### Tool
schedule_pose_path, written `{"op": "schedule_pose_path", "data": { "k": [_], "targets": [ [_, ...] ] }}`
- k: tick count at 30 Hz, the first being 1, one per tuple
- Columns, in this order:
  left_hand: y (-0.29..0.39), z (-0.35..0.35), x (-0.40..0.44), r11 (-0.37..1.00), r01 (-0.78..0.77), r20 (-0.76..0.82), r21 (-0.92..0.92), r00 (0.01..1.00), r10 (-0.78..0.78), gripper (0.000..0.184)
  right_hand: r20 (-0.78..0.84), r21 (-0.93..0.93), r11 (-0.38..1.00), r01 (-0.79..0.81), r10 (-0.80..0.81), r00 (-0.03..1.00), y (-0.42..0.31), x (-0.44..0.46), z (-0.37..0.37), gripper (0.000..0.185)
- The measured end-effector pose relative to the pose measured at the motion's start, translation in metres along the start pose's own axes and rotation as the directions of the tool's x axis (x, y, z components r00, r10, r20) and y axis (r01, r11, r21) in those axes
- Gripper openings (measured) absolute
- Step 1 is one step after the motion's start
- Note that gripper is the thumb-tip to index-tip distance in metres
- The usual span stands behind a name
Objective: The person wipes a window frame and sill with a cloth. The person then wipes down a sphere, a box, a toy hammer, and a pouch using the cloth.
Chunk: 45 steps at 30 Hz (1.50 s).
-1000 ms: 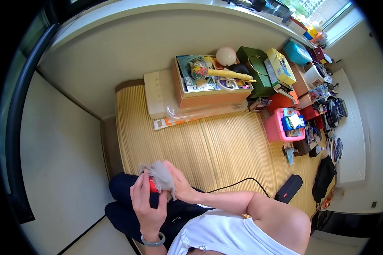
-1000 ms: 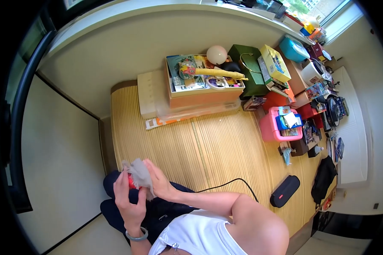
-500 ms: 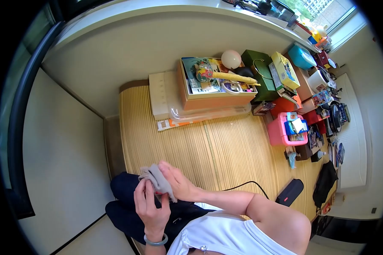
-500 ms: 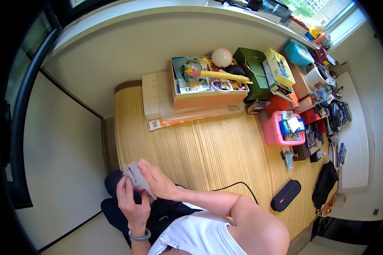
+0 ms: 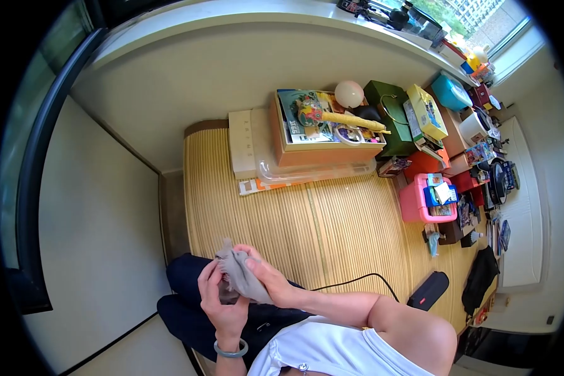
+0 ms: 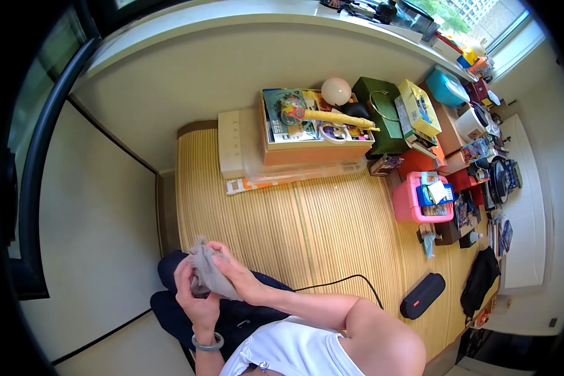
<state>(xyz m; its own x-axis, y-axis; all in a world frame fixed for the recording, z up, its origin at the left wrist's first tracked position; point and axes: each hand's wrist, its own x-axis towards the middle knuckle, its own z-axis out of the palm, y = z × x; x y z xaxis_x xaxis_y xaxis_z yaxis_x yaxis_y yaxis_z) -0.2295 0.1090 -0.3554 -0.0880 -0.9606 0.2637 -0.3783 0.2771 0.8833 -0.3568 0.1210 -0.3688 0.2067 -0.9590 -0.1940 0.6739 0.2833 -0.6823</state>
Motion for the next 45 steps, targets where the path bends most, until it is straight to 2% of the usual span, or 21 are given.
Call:
{"op": "schedule_pose_path", "data": {
  "k": [2,7,9,11,14,15,18,20,22,24,27,30,31,32,34,36,38,39,43,44,45],
  "targets": [
    [0.006,-0.001,0.000,0.992,-0.110,-0.005,0.063,0.994,0.110,0.057,0.025,0.005,1.000,0.000,0.000,1.000,0.004,0.006,-0.005,0.043],
    [0.011,-0.001,-0.001,0.977,-0.168,-0.029,0.131,0.984,0.174,0.053,0.125,-0.017,1.000,0.002,0.001,0.992,-0.002,0.008,-0.012,0.038],
    [0.006,-0.002,-0.001,0.978,-0.173,-0.023,0.115,0.984,0.176,0.052,0.044,-0.344,0.931,0.122,-0.114,0.992,-0.006,0.006,-0.012,0.040],
    [-0.002,-0.002,-0.002,0.979,-0.177,-0.016,0.098,0.984,0.179,0.051,0.033,-0.344,0.929,0.136,-0.133,0.991,-0.004,0.003,-0.019,0.037],
    [-0.008,-0.003,-0.002,0.996,-0.090,0.018,0.000,0.996,0.090,0.050,0.017,-0.370,0.907,0.199,-0.208,0.978,0.001,-0.001,-0.017,0.033],
    [-0.006,-0.006,0.000,0.998,-0.053,0.101,-0.032,0.993,0.056,0.049,0.013,-0.398,0.884,0.247,-0.263,0.965,0.001,-0.001,-0.016,0.033],
    [0.001,-0.015,0.006,0.999,0.029,0.242,-0.045,0.970,-0.018,0.047,0.089,-0.471,0.850,0.237,-0.222,0.971,-0.005,-0.001,-0.015,0.035],
    [0.005,-0.020,0.012,0.931,-0.296,0.272,0.215,0.933,0.234,0.048,0.080,-0.494,0.847,0.194,-0.178,0.981,-0.007,0.004,-0.020,0.035],
    [0.005,-0.019,0.010,0.937,-0.282,0.271,0.207,0.937,0.223,0.050,0.046,-0.350,0.934,0.072,-0.060,0.997,-0.009,0.007,-0.022,0.035],
    [0.007,-0.017,0.007,0.988,-0.137,0.226,0.065,0.967,0.120,0.051,0.013,-0.238,0.967,0.093,-0.092,0.996,-0.011,0.004,-0.017,0.037],
    [0.005,-0.013,0.006,0.966,-0.216,0.183,0.140,0.965,0.189,0.052,-0.025,-0.142,0.990,0.010,-0.013,1.000,-0.010,0.001,-0.017,0.041],
    [0.002,0.000,0.002,0.925,-0.275,0.093,0.261,0.961,0.260,0.052,0.055,-0.108,0.994,0.023,-0.018,0.998,-0.008,-0.004,-0.014,0.038],
    [-0.003,0.006,-0.002,0.936,-0.248,0.028,0.249,0.968,0.249,0.051,0.098,-0.374,0.914,0.155,-0.128,0.987,-0.005,-0.006,-0.016,0.043],
    [-0.005,0.010,-0.003,0.946,-0.224,-0.036,0.234,0.970,0.239,0.051,0.098,-0.371,0.915,0.155,-0.127,0.987,-0.006,-0.006,-0.017,0.043],
    [-0.002,0.012,-0.005,0.932,-0.249,-0.028,0.262,0.964,0.265,0.050,0.109,-0.416,0.890,0.188,-0.156,0.982,-0.007,-0.006,-0.019,0.042],
    [0.002,0.015,-0.002,0.946,-0.278,0.016,0.166,0.960,0.280,0.050,0.072,-0.413,0.893,0.182,-0.167,0.983,-0.006,-0.006,-0.019,0.039],
    [0.001,0.014,-0.001,0.932,-0.310,0.122,0.189,0.949,0.291,0.052,-0.087,-0.147,0.980,0.133,-0.146,0.985,-0.003,-0.003,-0.024,0.036],
    [0.002,0.016,0.000,0.930,-0.318,0.157,0.183,0.944,0.292,0.054,-0.120,-0.130,0.976,0.177,-0.193,0.974,-0.001,-0.001,-0.028,0.034],
    [0.011,0.030,0.009,0.949,-0.286,0.311,0.134,0.921,0.234,0.066,-0.287,-0.226,0.945,0.236,-0.296,0.911,-0.008,0.007,-0.055,0.035],
    [0.014,0.033,0.010,0.961,-0.253,0.369,0.111,0.908,0.196,0.070,-0.417,-0.315,0.935,0.163,-0.290,0.862,0.005,0.011,-0.084,0.038],
    [0.014,0.036,0.009,0.972,-0.227,0.362,0.068,0.913,0.188,0.063,-0.626,-0.016,0.979,0.204,-0.169,0.761,-0.020,0.012,-0.080,0.043]
  ]
}}
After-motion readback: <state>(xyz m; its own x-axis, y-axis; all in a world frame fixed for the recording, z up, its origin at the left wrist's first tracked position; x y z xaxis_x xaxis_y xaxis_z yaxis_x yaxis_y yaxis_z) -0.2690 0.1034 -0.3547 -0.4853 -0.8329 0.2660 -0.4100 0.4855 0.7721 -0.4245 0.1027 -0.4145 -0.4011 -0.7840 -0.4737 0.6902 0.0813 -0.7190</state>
